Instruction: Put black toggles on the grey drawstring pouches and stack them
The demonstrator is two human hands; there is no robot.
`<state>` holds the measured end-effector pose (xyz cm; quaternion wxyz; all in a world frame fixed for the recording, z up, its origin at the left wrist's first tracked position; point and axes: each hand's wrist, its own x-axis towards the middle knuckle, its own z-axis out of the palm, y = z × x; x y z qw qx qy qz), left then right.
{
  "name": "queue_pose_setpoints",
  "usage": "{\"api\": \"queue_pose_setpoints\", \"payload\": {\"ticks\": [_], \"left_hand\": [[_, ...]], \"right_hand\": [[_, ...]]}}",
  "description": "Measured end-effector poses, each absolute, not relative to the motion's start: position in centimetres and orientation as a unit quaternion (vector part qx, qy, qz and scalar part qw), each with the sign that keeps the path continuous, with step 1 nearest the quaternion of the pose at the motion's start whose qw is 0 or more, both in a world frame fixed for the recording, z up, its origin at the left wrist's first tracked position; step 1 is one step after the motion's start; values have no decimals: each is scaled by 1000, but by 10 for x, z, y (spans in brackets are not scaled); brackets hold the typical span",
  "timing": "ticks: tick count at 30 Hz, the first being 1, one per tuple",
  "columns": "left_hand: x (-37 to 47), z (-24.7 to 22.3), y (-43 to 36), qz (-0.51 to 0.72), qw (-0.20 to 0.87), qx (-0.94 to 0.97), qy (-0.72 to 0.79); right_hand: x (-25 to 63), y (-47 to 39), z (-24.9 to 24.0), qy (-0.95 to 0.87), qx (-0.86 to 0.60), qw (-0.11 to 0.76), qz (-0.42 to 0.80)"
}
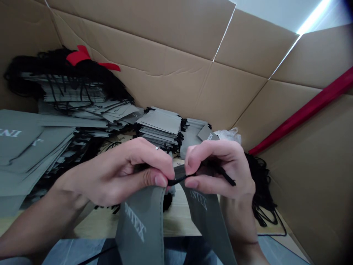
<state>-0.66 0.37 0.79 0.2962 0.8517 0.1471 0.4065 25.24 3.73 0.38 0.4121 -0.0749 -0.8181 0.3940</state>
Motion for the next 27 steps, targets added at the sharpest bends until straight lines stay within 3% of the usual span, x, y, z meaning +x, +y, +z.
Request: {"api": "queue_pose_setpoints", "payload": {"ticks": [9, 17, 20, 24, 27], "left_hand": [[0, 6, 3, 365, 215, 866, 266], [5, 0, -1, 412, 109, 857, 290], [14, -2, -3, 445, 142, 832, 299], [20, -6, -1, 399, 219, 835, 310], [16, -8, 1, 358, 193, 864, 298]], "right_hand": [[245, 34, 2, -837, -92, 459, 284], [245, 27, 1, -841, -139, 454, 260], [243, 23, 0, -844, -129, 455, 251], [245, 19, 1, -851, -149, 452, 222], [251, 21, 4, -851, -175, 438, 230]]}}
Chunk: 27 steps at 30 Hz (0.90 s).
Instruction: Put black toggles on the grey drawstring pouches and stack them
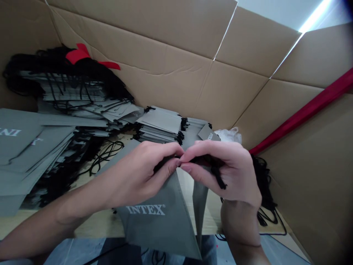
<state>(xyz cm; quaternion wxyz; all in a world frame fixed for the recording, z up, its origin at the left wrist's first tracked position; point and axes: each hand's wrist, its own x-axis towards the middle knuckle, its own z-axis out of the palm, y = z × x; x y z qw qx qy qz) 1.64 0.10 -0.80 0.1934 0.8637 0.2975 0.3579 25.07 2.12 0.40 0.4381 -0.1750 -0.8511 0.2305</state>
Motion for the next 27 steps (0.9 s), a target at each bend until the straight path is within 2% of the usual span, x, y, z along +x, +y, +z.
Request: {"api": "queue_pose_setpoints", "payload": {"ticks": [4, 9, 19, 27], "left_hand": [[9, -6, 4, 357, 159, 893, 223], [7, -2, 10, 408, 178, 880, 166], [0, 5, 10, 401, 217, 870, 187], [3, 4, 7, 389, 185, 859, 278]], "right_hand": [[254, 28, 7, -832, -142, 432, 317], [251, 31, 1, -783, -114, 482, 378], [249, 27, -9, -766, -159, 515, 349], [244, 25, -1, -813, -205, 494, 230]]}}
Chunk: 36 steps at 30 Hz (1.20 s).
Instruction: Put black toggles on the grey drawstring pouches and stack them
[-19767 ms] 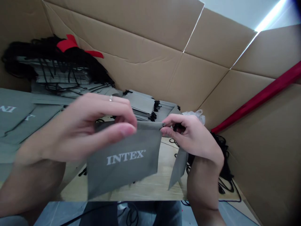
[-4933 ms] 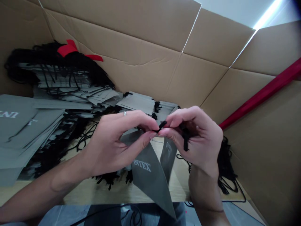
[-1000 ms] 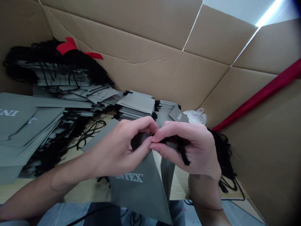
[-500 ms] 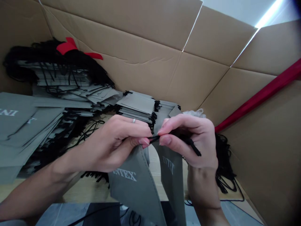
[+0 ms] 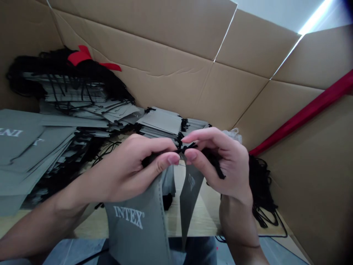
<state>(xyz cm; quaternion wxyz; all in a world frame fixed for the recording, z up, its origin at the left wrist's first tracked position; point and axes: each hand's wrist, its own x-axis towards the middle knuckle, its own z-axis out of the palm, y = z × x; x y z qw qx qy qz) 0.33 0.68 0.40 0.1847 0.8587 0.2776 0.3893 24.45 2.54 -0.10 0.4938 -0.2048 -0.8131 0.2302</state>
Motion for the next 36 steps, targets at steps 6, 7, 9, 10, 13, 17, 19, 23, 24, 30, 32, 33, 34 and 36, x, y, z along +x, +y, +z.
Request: {"api": "queue_pose_setpoints", "payload": {"ticks": [6, 7, 9, 10, 13, 17, 19, 23, 24, 30, 32, 33, 34, 36], "left_hand": [[7, -3, 12, 436, 143, 840, 291], [8, -4, 13, 443, 136, 838, 288], [9, -6, 14, 466, 117, 830, 283], [10, -7, 13, 475, 105, 826, 284], [13, -8, 10, 494, 65, 818, 288], [16, -9, 6, 513, 43, 804, 298], [17, -9, 5, 520, 39, 795, 310], [16, -11, 5, 533, 22, 780, 326], [17, -11, 5, 536, 19, 778, 328], [18, -10, 3, 545, 8, 762, 349], [19, -10, 3, 545, 4, 761, 353], [19, -10, 3, 546, 0, 760, 354], [19, -11, 3, 546, -2, 759, 354], [19, -12, 3, 543, -2, 757, 363]], "right_hand": [[251, 23, 2, -811, -266, 478, 207], [252, 22, 4, -808, -267, 477, 221], [251, 21, 7, -801, -256, 483, 245], [251, 21, 8, -798, -250, 487, 252], [248, 22, 8, -796, -243, 496, 250], [247, 23, 6, -804, -253, 486, 233], [249, 21, 6, -803, -280, 480, 218], [255, 16, 7, -815, -318, 420, 240], [256, 16, 7, -820, -310, 401, 265], [260, 21, 3, -806, -305, 408, 302], [262, 22, 3, -815, -299, 402, 291], [262, 23, 3, -817, -290, 402, 294], [262, 23, 3, -816, -277, 407, 303], [261, 24, 2, -805, -256, 425, 325]]}}
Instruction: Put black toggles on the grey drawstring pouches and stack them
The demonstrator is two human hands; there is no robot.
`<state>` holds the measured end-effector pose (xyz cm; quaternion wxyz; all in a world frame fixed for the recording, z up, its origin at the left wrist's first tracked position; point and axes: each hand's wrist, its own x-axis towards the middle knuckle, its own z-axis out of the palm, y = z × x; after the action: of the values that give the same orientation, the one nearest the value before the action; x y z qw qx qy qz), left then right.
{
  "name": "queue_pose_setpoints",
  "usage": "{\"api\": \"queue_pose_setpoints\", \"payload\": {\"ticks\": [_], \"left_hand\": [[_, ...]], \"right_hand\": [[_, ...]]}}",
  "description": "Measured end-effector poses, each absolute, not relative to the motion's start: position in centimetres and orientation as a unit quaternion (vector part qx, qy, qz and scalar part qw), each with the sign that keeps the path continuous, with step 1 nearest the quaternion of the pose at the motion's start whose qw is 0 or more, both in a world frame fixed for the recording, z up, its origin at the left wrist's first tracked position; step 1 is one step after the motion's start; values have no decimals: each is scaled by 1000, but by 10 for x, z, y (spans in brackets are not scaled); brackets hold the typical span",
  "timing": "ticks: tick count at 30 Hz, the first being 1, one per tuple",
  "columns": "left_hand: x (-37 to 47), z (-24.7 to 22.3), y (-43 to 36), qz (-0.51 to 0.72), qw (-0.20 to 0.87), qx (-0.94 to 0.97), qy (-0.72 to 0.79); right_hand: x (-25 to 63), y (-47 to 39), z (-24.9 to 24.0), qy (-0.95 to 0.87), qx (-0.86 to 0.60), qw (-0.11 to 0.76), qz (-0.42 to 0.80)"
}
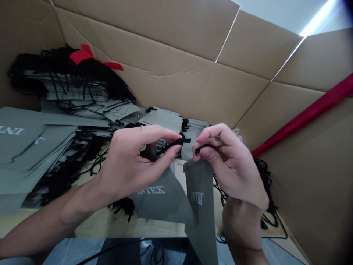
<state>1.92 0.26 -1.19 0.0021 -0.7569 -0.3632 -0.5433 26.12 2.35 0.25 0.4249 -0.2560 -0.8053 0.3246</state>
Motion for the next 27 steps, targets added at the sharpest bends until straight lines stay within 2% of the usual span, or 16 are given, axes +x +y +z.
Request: {"api": "queue_pose_setpoints", "payload": {"ticks": [2, 7, 11, 22, 27], "left_hand": [[19, -13, 3, -544, 6, -753, -371], [21, -14, 4, -555, 26, -748, -362], [23, -13, 3, -562, 48, -751, -343], [23, -12, -1, -552, 50, -760, -339], [25, -12, -4, -545, 19, -759, -356]], "right_hand": [[260, 24, 1, -797, -257, 445, 318], [256, 25, -4, -818, -273, 465, 199], [251, 24, -6, -822, -271, 478, 150], [250, 26, -8, -811, -269, 491, 167], [249, 26, -8, -806, -274, 490, 187]]}}
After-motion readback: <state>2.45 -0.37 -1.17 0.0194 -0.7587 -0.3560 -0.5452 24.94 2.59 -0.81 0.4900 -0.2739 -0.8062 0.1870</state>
